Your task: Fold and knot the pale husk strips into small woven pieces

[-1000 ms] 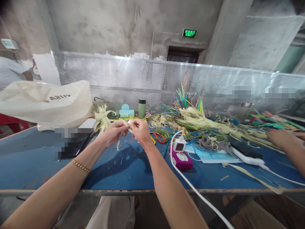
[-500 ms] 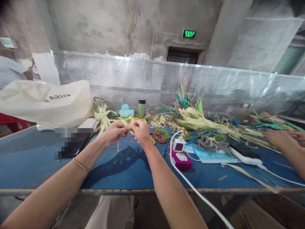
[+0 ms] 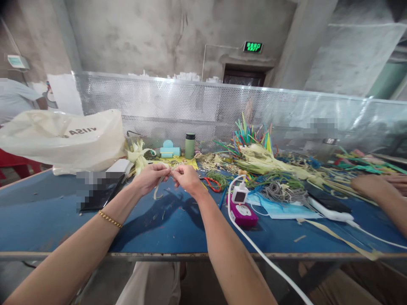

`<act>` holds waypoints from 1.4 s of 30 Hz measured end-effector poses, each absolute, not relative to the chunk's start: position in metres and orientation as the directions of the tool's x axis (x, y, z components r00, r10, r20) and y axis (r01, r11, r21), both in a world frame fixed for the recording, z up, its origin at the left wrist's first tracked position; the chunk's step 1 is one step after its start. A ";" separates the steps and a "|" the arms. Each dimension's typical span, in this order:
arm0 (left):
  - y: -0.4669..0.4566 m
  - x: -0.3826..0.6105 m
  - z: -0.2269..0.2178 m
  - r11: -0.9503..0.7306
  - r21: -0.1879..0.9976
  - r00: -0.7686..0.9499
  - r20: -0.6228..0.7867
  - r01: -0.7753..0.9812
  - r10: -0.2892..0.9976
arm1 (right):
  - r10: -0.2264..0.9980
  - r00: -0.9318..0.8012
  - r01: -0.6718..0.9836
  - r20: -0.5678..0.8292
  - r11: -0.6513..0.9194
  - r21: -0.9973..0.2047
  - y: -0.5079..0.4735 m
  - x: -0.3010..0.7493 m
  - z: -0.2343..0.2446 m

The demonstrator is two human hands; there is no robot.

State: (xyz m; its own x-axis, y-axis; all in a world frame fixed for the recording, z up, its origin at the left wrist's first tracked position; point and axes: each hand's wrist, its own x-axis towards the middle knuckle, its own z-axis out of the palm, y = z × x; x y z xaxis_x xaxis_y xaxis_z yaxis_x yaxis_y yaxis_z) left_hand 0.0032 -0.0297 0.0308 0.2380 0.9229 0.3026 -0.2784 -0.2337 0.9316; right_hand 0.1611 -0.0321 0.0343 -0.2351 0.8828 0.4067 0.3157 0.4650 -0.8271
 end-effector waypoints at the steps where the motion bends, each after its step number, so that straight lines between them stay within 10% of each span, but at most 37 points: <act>1: -0.030 0.004 0.030 -0.245 0.932 0.218 0.306 -0.266 0.927 | 0.875 -0.239 0.326 0.420 0.480 -0.814 -0.032 0.161 0.034; 7: -0.032 0.007 0.030 -0.302 0.929 0.144 0.336 -0.215 0.931 | 0.850 -0.251 0.418 0.463 0.526 -0.741 -0.032 0.160 0.033; 18: -0.025 0.006 0.024 -0.536 0.807 0.282 0.468 0.250 0.837 | 0.598 -0.052 0.874 0.800 0.415 -0.254 -0.039 0.172 0.050; 26: -0.040 0.006 0.034 -0.445 0.892 0.464 0.362 0.081 0.809 | 0.823 -0.125 0.205 0.553 0.567 -0.798 -0.032 0.172 0.048; 42: -0.042 0.007 0.037 -0.281 0.956 0.402 0.290 -0.081 0.869 | 0.810 -0.093 0.087 0.580 0.586 -0.805 -0.035 0.171 0.051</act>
State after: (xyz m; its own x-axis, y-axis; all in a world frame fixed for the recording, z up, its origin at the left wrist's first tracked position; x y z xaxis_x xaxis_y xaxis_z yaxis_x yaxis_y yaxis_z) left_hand 0.0065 -0.0420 0.0367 0.4021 0.8686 0.2897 -0.0811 -0.2814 0.9562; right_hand 0.1713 -0.0351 0.0514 -0.0926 0.8097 0.5795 0.0874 0.5864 -0.8053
